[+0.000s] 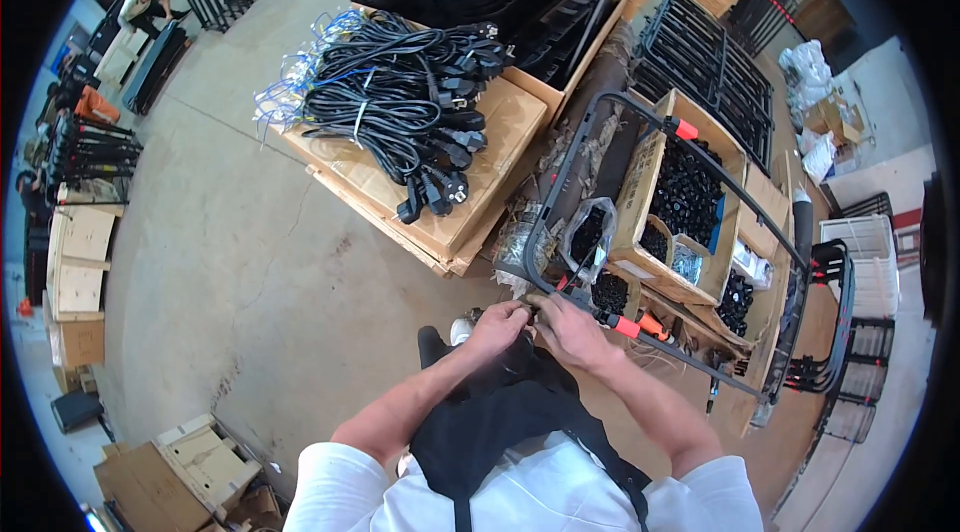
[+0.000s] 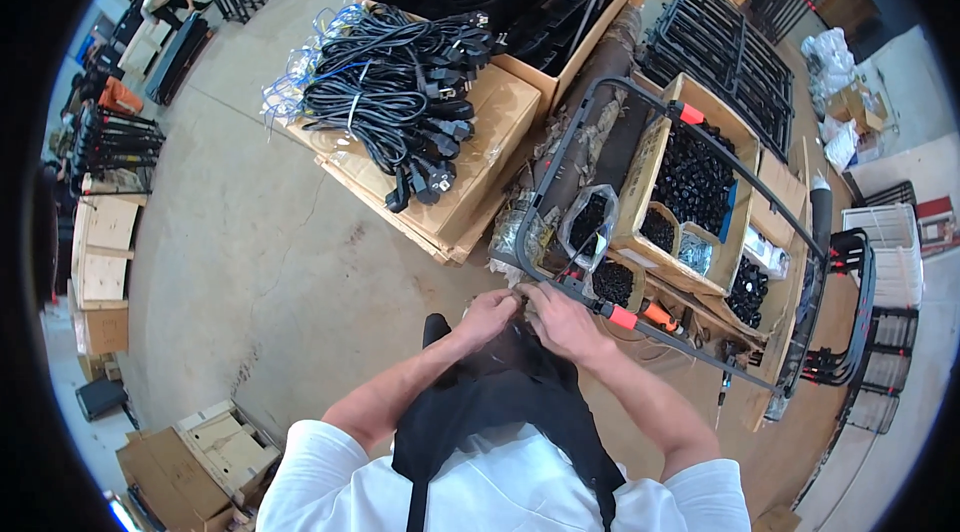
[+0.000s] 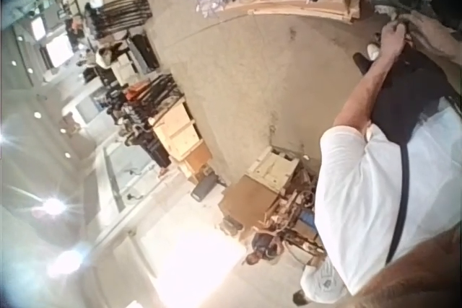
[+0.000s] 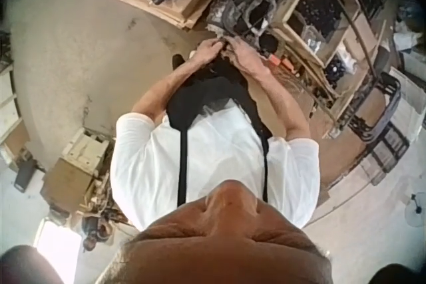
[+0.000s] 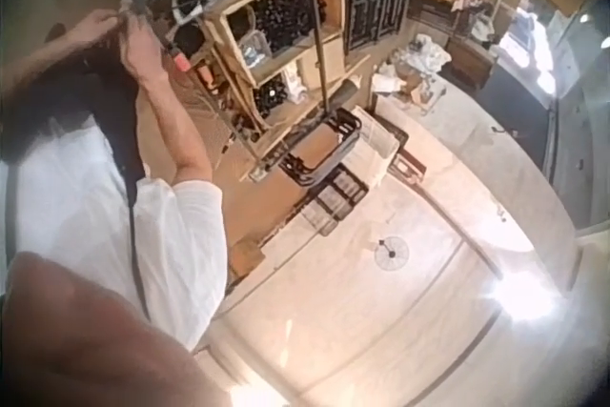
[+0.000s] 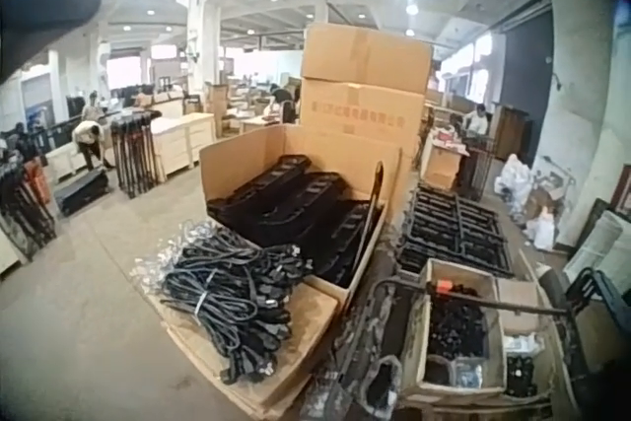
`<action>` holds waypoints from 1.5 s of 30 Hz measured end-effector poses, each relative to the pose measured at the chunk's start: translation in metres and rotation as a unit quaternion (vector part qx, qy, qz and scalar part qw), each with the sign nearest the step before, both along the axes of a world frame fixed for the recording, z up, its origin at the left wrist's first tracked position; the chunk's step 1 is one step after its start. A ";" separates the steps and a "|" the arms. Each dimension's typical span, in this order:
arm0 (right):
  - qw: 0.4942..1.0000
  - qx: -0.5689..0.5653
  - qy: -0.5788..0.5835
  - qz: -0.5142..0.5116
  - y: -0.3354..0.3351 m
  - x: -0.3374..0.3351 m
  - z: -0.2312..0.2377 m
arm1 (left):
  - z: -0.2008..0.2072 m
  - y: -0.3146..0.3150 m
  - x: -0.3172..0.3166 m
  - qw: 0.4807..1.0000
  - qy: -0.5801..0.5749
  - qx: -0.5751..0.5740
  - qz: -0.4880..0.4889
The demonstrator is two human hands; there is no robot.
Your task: Assembling the metal frame, wiring, and plastic housing of an outdoor appliance using an electric screwdriver.
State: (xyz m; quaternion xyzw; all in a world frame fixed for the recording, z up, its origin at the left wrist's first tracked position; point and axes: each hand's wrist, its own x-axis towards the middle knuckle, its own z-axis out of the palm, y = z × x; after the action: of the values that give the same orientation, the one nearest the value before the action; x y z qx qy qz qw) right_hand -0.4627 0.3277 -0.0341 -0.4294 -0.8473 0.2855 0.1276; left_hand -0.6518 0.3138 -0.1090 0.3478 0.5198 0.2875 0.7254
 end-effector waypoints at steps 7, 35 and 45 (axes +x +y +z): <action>0.910 -0.265 0.023 -0.318 -0.063 0.027 -0.087 | -0.013 -0.006 0.003 0.993 -0.094 -0.070 0.020; 0.809 -0.332 0.056 -0.482 -0.143 -0.003 -0.117 | -0.015 -0.004 0.007 0.986 -0.107 -0.097 -0.080; 0.860 -0.267 0.067 -0.430 -0.135 -0.005 -0.069 | 0.002 -0.004 0.020 0.991 0.025 -0.072 -0.108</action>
State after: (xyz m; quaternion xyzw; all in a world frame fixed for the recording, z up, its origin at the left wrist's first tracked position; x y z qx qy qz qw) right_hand -0.4681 0.1928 -0.1029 -0.7486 -0.4585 0.4458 0.1749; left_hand -0.6320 0.3094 -0.1066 0.3557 0.5161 0.1603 0.7625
